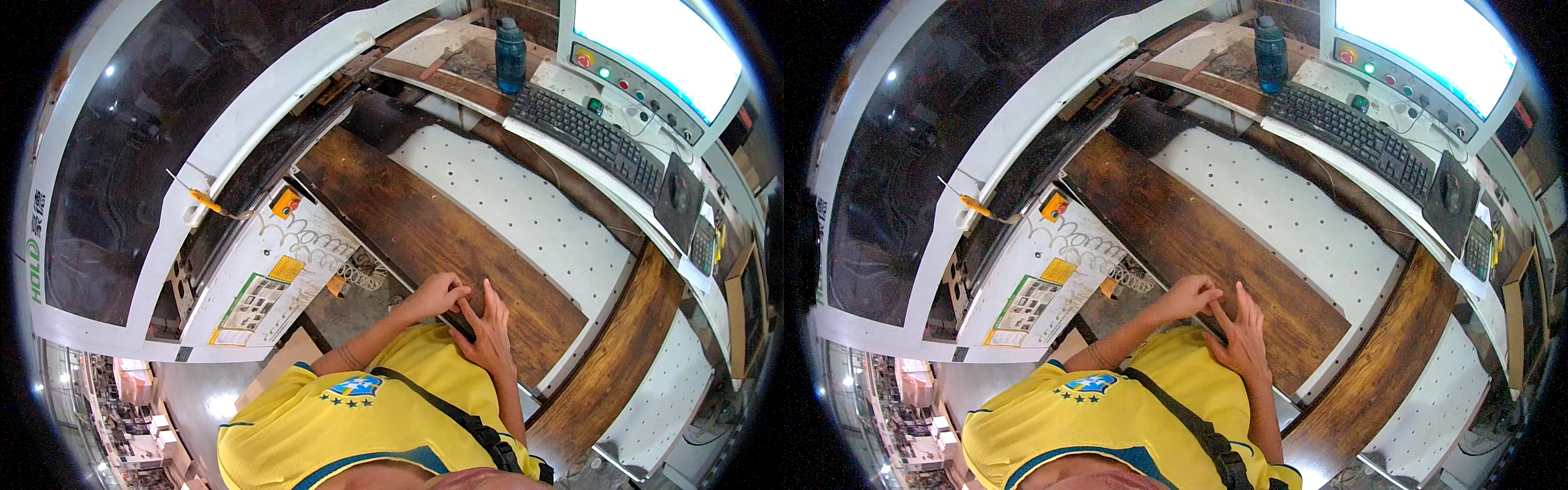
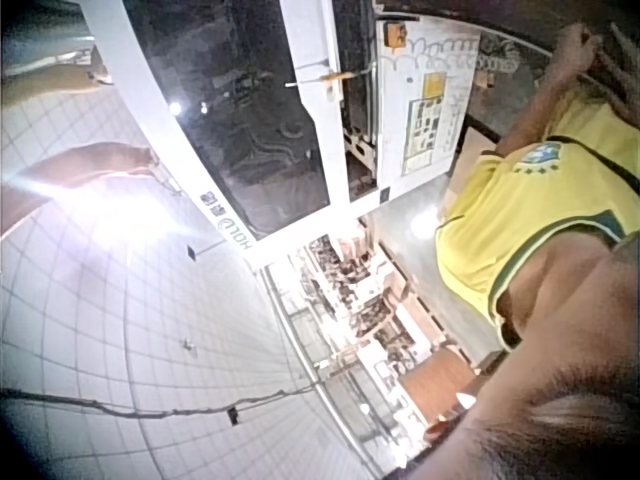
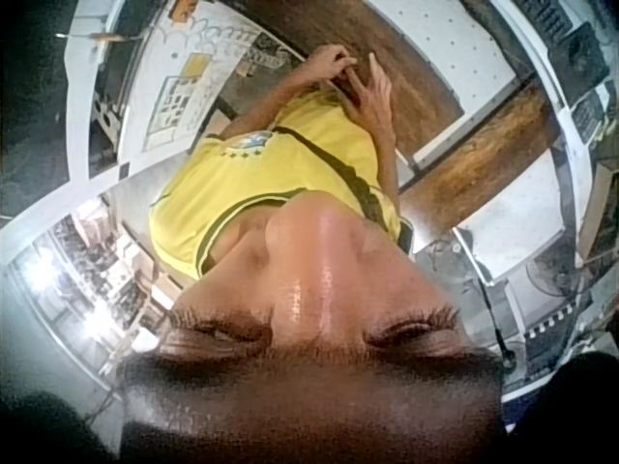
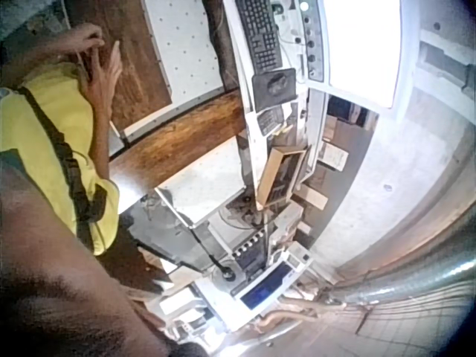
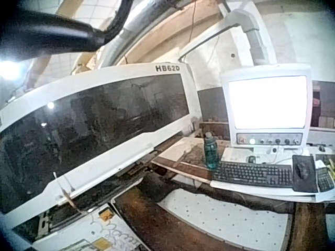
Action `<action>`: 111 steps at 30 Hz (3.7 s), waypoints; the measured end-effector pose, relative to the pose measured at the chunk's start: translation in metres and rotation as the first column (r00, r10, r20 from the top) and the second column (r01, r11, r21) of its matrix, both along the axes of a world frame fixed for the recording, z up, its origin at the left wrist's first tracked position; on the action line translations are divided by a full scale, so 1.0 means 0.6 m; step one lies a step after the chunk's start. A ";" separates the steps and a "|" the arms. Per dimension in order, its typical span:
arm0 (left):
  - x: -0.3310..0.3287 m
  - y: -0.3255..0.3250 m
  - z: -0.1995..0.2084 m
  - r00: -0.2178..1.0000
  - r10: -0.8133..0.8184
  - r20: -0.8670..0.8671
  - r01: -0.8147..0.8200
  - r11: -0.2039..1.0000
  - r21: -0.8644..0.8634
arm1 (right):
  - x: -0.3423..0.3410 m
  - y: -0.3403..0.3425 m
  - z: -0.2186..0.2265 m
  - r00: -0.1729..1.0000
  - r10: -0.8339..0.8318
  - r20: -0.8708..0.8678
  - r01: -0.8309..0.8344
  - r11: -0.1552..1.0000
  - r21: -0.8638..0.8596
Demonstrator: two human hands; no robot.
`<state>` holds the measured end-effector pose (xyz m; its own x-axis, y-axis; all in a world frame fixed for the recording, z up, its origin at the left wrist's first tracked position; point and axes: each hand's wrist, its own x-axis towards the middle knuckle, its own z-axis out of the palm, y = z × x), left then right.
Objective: The person positions wood panels on a machine bed, uses a blow-gun to clear the surface, and stacks the panels on a nearby pile.
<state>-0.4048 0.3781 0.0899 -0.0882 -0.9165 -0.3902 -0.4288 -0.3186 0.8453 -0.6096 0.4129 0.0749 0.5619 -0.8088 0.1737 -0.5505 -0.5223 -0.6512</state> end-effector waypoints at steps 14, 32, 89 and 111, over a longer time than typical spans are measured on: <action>0.009 -0.001 0.020 0.985 -0.091 0.148 0.097 0.995 -0.030 | 0.005 0.001 -0.010 0.996 0.022 -0.091 -0.027 0.999 -0.047; -0.017 -0.020 -0.004 0.983 0.023 -0.182 -0.011 0.998 0.069 | -0.004 -0.004 -0.004 0.994 -0.075 0.086 0.072 0.997 0.033; 0.003 0.027 0.023 0.915 -0.244 0.321 0.337 0.901 -0.275 | -0.415 -0.397 -0.119 0.493 -0.852 0.177 0.866 0.500 -0.002; -0.007 0.029 -0.016 0.941 -0.188 0.281 0.282 0.895 -0.346 | -0.445 -0.443 -0.111 0.330 -0.824 0.460 0.396 0.564 0.725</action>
